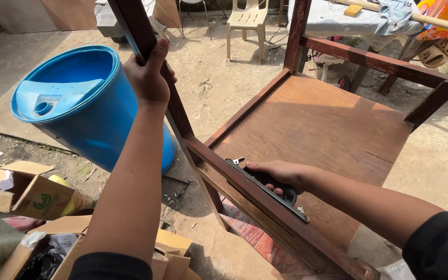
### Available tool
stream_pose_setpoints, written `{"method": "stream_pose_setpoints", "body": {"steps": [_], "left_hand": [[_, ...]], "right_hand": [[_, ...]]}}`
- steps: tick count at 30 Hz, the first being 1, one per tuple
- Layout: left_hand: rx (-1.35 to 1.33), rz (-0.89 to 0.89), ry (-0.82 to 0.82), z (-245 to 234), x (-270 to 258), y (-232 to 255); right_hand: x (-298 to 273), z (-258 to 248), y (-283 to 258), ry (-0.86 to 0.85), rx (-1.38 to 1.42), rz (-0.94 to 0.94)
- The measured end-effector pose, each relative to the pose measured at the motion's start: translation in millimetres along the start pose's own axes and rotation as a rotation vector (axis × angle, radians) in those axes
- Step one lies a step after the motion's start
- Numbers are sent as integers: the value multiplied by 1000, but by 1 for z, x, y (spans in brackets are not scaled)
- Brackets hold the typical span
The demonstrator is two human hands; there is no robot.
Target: Sanding a wooden chair using a manual hand sander.
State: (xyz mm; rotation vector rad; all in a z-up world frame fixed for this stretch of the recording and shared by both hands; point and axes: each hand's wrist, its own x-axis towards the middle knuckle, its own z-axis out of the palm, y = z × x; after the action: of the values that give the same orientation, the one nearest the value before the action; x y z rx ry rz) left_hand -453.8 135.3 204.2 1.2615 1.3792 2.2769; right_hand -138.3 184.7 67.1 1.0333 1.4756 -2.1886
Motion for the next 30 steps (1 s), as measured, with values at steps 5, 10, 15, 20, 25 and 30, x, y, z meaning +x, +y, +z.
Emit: {"method": "stream_pose_setpoints", "body": {"steps": [5,10,15,20,25,30], "left_hand": [[-14,-4,36,5,3,1],[-45,31,26,11,5,2],[-30,33,37,13,0,2],[-13,47,34,13,0,10],[-15,23,10,14,-6,9],[-21,41,-1,17,-3,9]], "right_hand": [[61,11,-59,-41,-24,8],[41,15,-76,29,-117,-26],[42,-5,-34,39,-129,28],[61,11,-63,81,-119,-14],[4,17,-52,96,-171,68],[61,9,-72,119,-194,5]]}}
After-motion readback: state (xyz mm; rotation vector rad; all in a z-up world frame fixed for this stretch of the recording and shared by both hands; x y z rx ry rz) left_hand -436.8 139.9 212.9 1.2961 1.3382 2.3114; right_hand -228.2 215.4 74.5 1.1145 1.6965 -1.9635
